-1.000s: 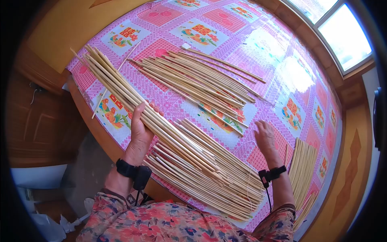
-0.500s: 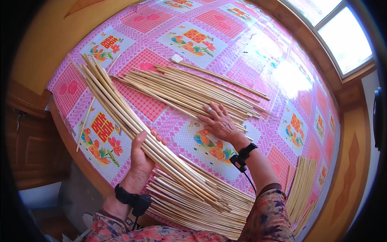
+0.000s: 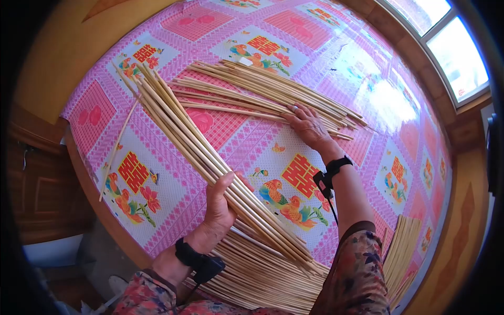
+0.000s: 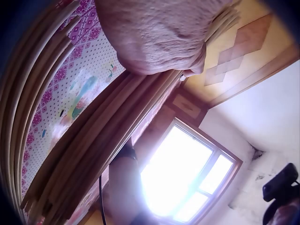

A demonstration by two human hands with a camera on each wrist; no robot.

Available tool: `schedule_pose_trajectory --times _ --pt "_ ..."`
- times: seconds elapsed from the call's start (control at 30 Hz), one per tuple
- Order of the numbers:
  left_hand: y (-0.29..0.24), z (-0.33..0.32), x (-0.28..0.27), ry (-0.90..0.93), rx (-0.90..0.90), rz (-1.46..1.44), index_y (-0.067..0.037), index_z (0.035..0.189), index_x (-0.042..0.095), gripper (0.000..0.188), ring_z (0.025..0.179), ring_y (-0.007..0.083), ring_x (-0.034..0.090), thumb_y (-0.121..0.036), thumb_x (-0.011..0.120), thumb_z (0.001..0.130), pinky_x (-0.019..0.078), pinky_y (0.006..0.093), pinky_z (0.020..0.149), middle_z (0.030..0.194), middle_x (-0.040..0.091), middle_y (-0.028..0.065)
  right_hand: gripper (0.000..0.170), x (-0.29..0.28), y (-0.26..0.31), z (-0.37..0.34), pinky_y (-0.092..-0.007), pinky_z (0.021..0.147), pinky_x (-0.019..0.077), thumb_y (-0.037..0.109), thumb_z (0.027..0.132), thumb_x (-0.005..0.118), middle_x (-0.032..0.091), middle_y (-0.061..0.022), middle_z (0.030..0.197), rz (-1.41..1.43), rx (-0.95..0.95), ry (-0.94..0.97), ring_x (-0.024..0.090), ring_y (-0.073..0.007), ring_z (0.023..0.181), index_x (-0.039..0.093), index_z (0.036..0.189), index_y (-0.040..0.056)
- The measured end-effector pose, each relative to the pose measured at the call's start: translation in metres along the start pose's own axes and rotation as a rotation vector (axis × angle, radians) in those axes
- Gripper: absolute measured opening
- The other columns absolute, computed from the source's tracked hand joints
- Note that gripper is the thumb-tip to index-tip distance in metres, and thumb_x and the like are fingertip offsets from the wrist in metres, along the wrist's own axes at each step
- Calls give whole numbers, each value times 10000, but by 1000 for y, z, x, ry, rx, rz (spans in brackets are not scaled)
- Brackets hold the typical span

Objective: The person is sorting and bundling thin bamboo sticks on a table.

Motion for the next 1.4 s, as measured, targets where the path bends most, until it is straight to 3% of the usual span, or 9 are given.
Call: schedule_pose_trajectory --times 0.3,0.4,0.5,0.63,0.73,1.03,1.27,1.33,1.4 --pt "31 33 11 -51 53 -31 -21 845 480 284 644 231 569 -243 606 720 502 374 623 704 537 102 329 -48 2 -18 -386 938 321 156 793 519 454 -107 1204 48 107 23 401 -291 1130 526 1121 187" --pt "38 48 29 -86 82 -132 -23 844 472 267 634 218 566 -212 613 720 502 361 601 698 524 87 367 -94 18 -50 -354 807 426 187 789 569 496 -150 1101 449 422 174 499 -319 973 490 1140 113" --pt "47 66 37 -92 127 -216 -29 867 461 270 640 204 560 -168 632 711 503 345 590 705 505 62 508 -128 66 -79 -377 827 399 213 743 623 498 -160 1088 453 268 84 501 -311 963 423 1195 96" --pt "78 82 52 -144 170 -387 -23 908 460 306 663 192 552 -130 651 693 494 332 637 754 506 64 672 -96 95 -97 -406 856 351 223 661 684 507 -171 1072 244 214 136 503 -311 978 353 1234 107" --pt "100 86 59 -208 99 -454 -34 940 467 320 704 178 545 -163 658 718 481 337 652 788 510 56 644 -67 82 -103 -403 814 381 142 645 676 524 -156 1008 265 428 414 501 -311 963 365 1206 86" --pt "107 95 55 -160 88 -401 -36 1030 469 432 896 164 482 -224 699 717 392 333 819 935 507 39 491 -44 53 -96 -400 750 393 88 624 654 549 -114 911 94 347 161 529 -296 885 467 1077 117" --pt "59 59 45 29 -453 -16 24 1111 397 407 1010 262 497 -161 587 803 418 393 869 1066 506 152 404 -24 41 -101 -424 762 372 49 699 527 537 -103 934 -72 454 77 516 -277 894 459 1090 123" --pt "45 43 38 362 -545 326 42 1105 410 379 917 251 563 -175 550 826 478 363 773 1042 534 171 431 -24 51 -106 -433 790 358 47 698 525 527 -106 985 -63 431 -19 496 -282 944 444 1116 118" --pt "24 37 25 366 -264 796 15 1082 451 322 795 215 603 -187 526 842 503 332 675 1004 559 165 555 -19 54 -113 -466 905 294 70 676 572 460 -126 1167 -8 450 0 397 -304 1122 390 1199 107"
Point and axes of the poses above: each hand's wrist, its own z-axis towards the middle knuckle, its own x-axis out of the palm, y = z × x, the point moved 4 cm from there along z, towards the middle knuckle
